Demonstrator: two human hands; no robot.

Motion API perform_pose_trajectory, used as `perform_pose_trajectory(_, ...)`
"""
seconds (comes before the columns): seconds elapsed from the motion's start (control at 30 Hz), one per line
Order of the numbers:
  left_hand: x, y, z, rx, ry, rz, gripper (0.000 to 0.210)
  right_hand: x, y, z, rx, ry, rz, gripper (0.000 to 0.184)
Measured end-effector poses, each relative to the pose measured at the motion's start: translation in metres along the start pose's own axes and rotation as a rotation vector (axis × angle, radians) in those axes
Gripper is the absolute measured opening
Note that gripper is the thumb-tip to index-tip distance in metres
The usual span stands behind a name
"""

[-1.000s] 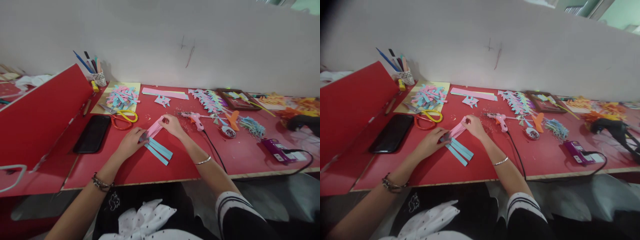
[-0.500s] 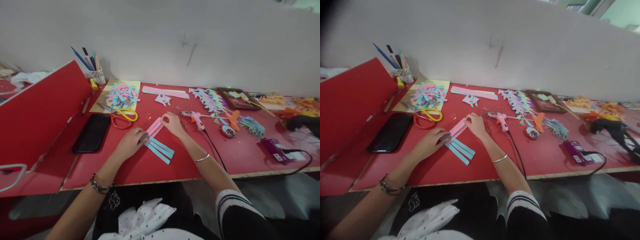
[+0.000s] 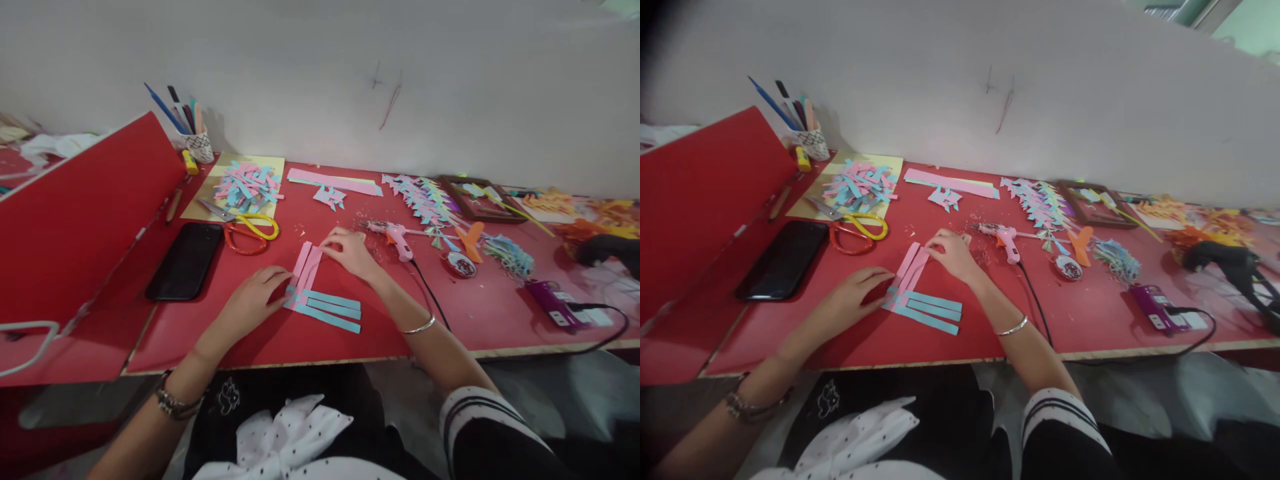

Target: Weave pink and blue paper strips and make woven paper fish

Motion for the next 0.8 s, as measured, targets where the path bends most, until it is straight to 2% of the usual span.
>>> perform_pose_trajectory(0.2,0.002,-0.001,-0.005,0.056,0.072,-0.016,0.032,0.008,-0.005,-0.008,-0.030,-0.004,-0.023,0.016)
perform_pose_trajectory(0.43,0.002,0.001,-0.007,0.042,0.081,-0.003,0.033,0.013,-0.008,-0.016,-0.062,0.025,-0.051,0.008)
perform_pose_trajectory(0.8,0.002,0.003,-0.007,0.011,0.056,0.000,0.032,0.017,-0.010,-0.020,-0.131,0.012,-0.095,0.011)
Point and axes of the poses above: each hand's wrist, its own x-axis towards the middle knuckle, its own z-axis out of the back of the hand, y = z × x, the point moved 8 cm from there along x, towards the middle knuckle, and after that the axes turned 3 degrees about y, right-handed, at the moved point
